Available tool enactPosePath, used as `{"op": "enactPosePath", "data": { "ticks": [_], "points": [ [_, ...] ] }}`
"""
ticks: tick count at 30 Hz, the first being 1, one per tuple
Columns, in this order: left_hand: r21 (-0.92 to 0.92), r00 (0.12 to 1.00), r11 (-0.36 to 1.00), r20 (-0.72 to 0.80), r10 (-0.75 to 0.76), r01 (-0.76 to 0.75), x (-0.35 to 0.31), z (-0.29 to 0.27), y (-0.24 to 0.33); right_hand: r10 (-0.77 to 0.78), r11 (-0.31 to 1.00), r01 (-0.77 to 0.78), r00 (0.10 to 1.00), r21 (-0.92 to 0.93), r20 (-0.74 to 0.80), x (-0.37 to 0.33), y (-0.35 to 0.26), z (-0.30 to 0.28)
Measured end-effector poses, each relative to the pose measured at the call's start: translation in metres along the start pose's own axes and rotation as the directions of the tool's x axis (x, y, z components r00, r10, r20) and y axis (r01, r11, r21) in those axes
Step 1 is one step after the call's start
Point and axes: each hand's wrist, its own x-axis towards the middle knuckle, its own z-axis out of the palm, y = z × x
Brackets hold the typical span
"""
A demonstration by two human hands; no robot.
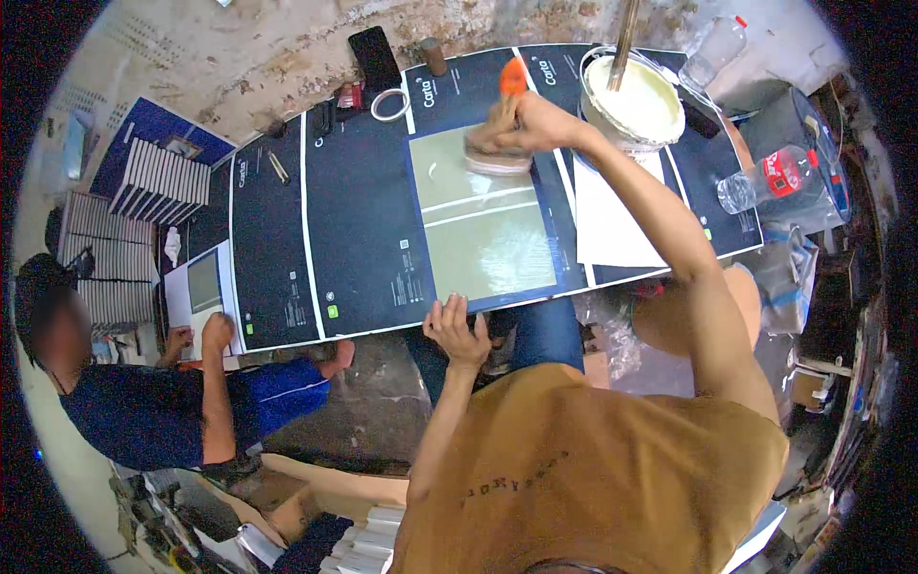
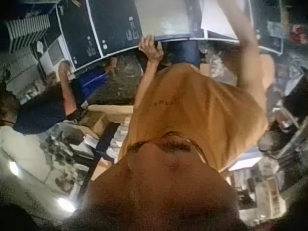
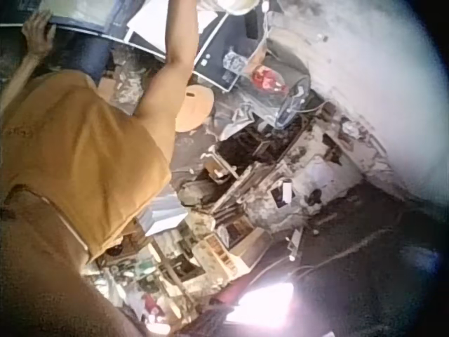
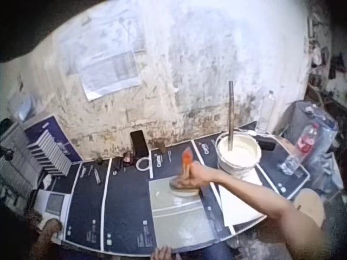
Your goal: The person applies adhesive to a book cover using a brush, dipping the brush into a bucket of glue and spreading it evenly across the surface of the cover on a work table.
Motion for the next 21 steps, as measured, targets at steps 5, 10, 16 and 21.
{"op": "enactPosePath", "data": {
  "ticks": [5, 10, 16, 21],
  "points": [
    [0.017, 0.999, 0.999, 0.005, 0.034, -0.034, 0.004, 0.002, -0.003, 0.395, 0.834, -0.449, 0.892, -0.320, -0.221, 0.024, 0.034, -0.034],
    [0.014, 1.000, 0.999, 0.000, 0.030, -0.030, 0.002, 0.007, 0.000, 0.100, 0.988, -0.117, 0.982, 0.100, 0.161, 0.037, 0.020, -0.022],
    [-0.008, 0.999, 0.999, 0.007, 0.042, -0.042, 0.006, 0.007, 0.000, 0.202, 0.945, -0.150, 0.966, -0.290, 0.160, 0.090, 0.017, -0.035],
    [0.006, 0.998, 1.000, -0.061, 0.005, -0.005, 0.002, 0.009, 0.002, -0.080, 0.989, -0.001, 0.837, 0.147, 0.542, 0.095, -0.047, 0.023]
  ]
}}
